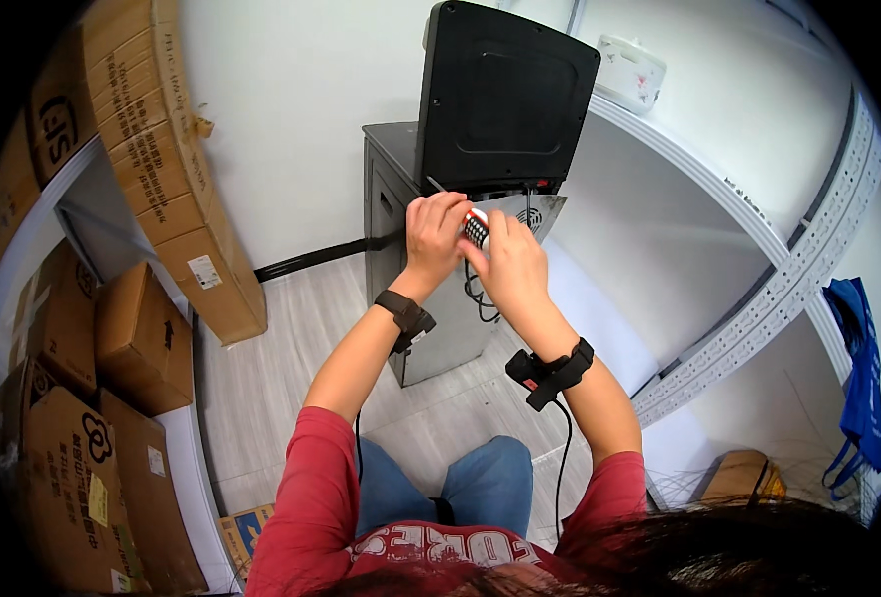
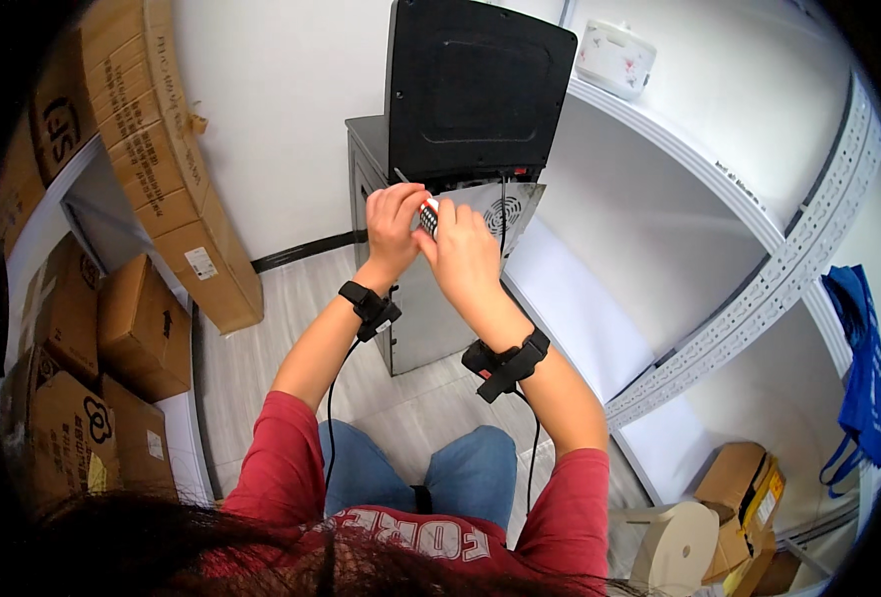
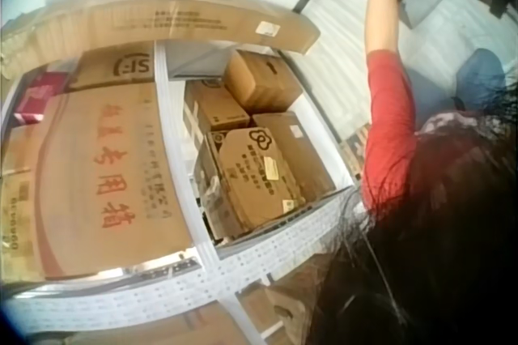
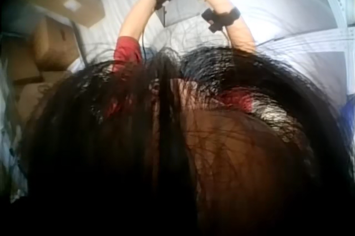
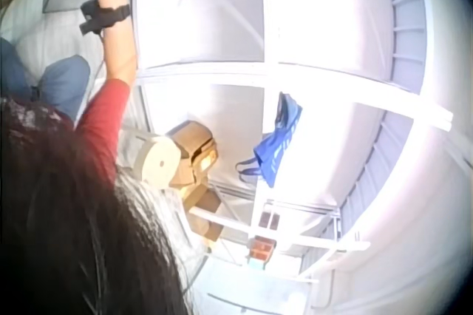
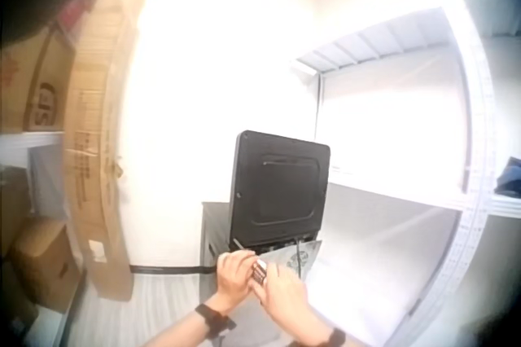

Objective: The person uses a screwdriver to remove screws from the back panel of a black appliance, sets the screws on a nearby white shelf, and then begins reattaching the panel with the screws.

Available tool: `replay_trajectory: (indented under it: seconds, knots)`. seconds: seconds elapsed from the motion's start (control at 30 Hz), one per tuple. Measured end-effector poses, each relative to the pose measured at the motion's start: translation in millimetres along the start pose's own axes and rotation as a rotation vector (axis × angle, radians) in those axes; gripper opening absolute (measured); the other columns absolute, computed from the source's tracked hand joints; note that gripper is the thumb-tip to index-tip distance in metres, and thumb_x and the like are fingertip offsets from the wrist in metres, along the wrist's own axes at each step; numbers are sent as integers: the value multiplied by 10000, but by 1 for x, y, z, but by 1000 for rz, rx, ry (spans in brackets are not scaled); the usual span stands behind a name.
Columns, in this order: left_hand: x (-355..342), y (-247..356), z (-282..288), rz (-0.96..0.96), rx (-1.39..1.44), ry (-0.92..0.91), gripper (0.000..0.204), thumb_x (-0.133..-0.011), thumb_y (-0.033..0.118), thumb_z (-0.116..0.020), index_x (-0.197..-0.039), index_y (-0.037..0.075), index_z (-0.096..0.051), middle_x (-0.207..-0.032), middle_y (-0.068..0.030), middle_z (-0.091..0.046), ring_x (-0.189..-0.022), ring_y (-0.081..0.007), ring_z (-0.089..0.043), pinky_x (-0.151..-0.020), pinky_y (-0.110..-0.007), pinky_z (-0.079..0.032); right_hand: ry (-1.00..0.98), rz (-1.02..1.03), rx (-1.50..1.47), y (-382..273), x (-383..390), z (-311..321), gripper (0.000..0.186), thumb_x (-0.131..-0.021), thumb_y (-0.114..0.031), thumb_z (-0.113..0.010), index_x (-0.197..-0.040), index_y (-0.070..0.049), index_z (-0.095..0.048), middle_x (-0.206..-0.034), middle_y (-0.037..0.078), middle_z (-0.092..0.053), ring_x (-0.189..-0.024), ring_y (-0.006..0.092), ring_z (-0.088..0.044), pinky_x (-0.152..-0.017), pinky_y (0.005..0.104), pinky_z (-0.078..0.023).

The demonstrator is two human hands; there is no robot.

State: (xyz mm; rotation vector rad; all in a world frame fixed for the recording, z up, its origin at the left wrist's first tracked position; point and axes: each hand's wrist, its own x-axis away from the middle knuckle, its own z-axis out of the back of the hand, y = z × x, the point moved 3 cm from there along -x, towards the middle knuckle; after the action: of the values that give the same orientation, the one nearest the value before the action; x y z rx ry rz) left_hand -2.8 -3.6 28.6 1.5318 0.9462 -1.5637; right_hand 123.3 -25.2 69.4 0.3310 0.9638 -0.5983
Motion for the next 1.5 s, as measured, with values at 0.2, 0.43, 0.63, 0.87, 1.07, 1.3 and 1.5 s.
replay_trajectory:
  seconds: [0.2,0.43,0.63,0.87,1.07,1.3,1.5]
  knots:
    - [2,3,1,-5,-31,4,327,-631,44,-677,-947,74,-598,-999,-52,-592,-923,-232,-566,-782,-370,-399,-136,-319,-127,17,-2,-8,383,-814,-357,-644,-829,11,-541,-685,175,-592,-602,354,-611,-530,393,-497]
    - [10,-5,0,-79,-57,-16,386,-623,35,-670,-1000,65,-591,-1016,-51,-586,-922,-225,-563,-786,-377,-401,-56,-6,25,11,3,-7,404,-754,-308,-703,-936,15,-541,-647,156,-590,-559,350,-596,-514,401,-480]
    - [8,1,-4,-16,-31,38,375,-637,54,-644,-1008,51,-587,-1013,-53,-584,-917,-233,-564,-790,-384,-400,-194,-204,-28,9,-5,-5,412,-728,-303,-726,-932,9,-550,-626,142,-593,-549,327,-599,-505,390,-477]
    - [2,1,0,-43,-59,-16,317,-661,59,-650,-977,72,-616,-1001,-34,-620,-910,-203,-590,-809,-360,-375,9,9,47,5,1,-2,393,-744,-259,-723,-974,-4,-533,-704,137,-559,-572,321,-601,-499,388,-478]
    - [3,-1,1,-38,-52,-16,329,-643,35,-667,-966,75,-620,-1017,-32,-616,-924,-198,-584,-807,-360,-379,-188,-91,11,10,-4,-10,402,-748,-254,-717,-977,9,-518,-750,157,-567,-617,335,-620,-516,397,-503]
    - [1,2,-7,-20,-2,0,342,-629,30,-675,-963,73,-617,-1017,-34,-612,-936,-215,-576,-814,-355,-385,-314,-524,-414,22,-12,-2,417,-722,-310,-734,-906,1,-528,-725,177,-590,-629,360,-625,-554,406,-511]
    - [3,-2,-8,-45,3,-21,358,-619,30,-678,-968,69,-614,-997,-44,-615,-927,-224,-582,-814,-362,-385,-118,-53,93,16,-3,-8,362,-715,-316,-735,-779,-27,-525,-618,137,-588,-618,337,-628,-566,377,-518]
